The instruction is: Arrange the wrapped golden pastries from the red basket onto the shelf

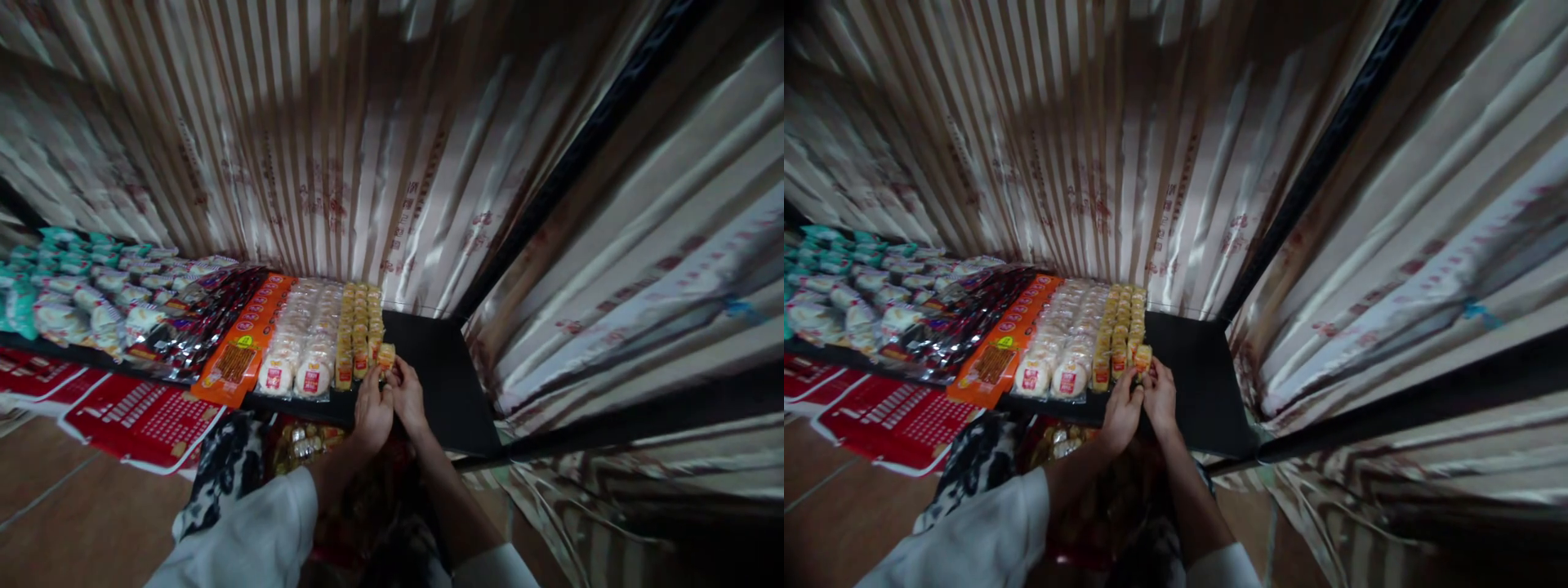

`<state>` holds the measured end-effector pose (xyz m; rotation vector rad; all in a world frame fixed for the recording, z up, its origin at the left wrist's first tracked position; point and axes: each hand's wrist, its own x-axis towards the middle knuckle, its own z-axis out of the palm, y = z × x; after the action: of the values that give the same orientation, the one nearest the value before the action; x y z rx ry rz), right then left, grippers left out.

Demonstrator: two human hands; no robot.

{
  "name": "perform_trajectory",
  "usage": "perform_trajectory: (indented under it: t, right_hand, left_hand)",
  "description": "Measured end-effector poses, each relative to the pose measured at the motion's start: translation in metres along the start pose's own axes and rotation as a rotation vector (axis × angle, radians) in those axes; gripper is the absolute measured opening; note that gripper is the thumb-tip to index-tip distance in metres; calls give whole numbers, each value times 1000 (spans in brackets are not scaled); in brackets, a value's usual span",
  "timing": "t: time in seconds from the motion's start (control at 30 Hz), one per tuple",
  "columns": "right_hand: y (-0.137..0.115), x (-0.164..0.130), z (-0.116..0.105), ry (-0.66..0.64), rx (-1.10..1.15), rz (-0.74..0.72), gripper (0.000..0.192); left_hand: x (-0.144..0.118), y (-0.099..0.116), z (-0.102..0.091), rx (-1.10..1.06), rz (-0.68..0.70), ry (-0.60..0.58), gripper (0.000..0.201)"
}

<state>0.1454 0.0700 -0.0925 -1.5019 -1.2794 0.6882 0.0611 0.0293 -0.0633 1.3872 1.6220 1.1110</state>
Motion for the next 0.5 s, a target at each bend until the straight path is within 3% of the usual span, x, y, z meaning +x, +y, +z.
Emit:
perform_trajectory:
  t: [0.13, 0.33, 0.5]
  right_hand:
    - [7, 8, 12, -56, -40, -47, 42]
    - [8, 5, 14, -38, -301, -104, 44]
    - [10, 2, 16, -64, -254, -80, 46]
  left_hand:
    - [8, -5, 1, 0, 19, 21, 43]
    - [12, -9, -3, 28, 28, -15, 41]
    - [12, -17, 0, -9, 71, 22, 37]
